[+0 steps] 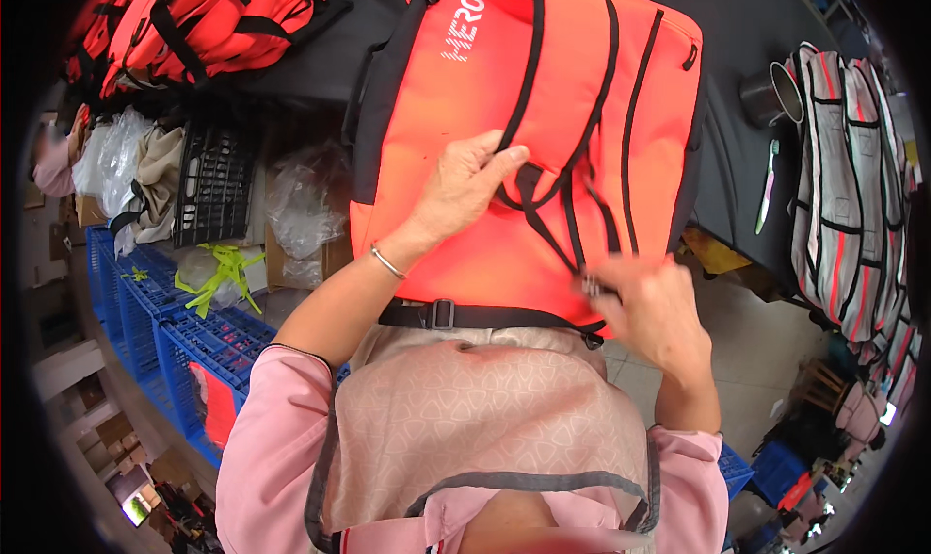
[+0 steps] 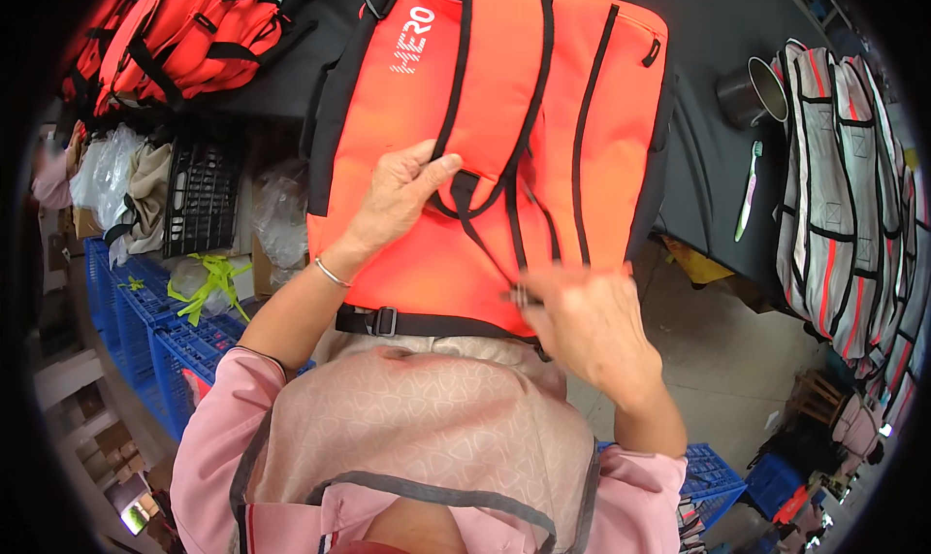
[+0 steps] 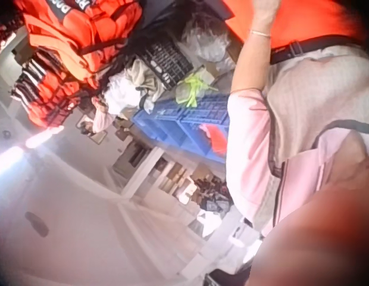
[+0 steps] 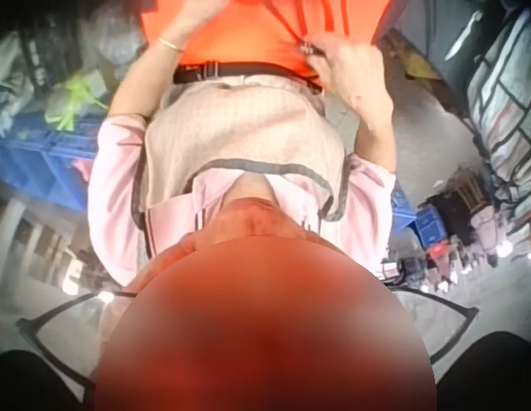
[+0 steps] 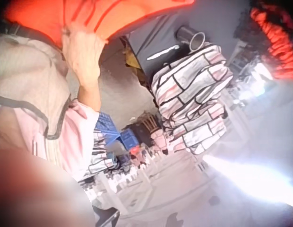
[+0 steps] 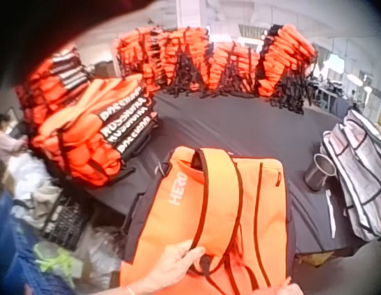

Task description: Inspecting and trimming loose threads on manufactured backpacks and gear bags.

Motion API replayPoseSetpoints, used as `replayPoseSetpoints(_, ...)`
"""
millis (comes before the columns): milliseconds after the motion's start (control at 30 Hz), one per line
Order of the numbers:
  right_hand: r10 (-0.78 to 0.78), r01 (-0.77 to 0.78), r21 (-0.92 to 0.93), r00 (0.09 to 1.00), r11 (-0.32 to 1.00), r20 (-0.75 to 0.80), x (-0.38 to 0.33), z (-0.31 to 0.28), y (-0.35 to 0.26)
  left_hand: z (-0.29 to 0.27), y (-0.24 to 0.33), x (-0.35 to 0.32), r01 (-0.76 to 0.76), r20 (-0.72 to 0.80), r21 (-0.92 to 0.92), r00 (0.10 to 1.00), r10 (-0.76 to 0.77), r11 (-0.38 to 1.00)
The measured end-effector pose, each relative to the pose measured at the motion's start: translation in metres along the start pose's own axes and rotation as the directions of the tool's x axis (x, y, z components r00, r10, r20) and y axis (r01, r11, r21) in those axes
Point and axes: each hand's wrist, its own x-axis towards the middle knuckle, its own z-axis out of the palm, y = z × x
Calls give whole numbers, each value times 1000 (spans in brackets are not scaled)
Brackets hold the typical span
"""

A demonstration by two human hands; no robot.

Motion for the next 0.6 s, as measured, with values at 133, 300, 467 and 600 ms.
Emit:
replayPoseSetpoints(133,-180,112,239,941,965,287,-30,-17,6,7,-6,0,9,27,-26,1000,-8,1000)
replayPoseSetpoints(300,433,-408,715,886,567,163,0,-31,7,9,13,-7,166,113,-204,983,-145,965)
replayPoseSetpoints(467,387,-66,682,861,728,-330,67,15,17,10,10,-17,250,154,-292,965,-213,923)
replayPoseSetpoints(600,401,-70,785,885,616,-236,77,21,22,2,0,-26,200,238,-180,959,-155,963)
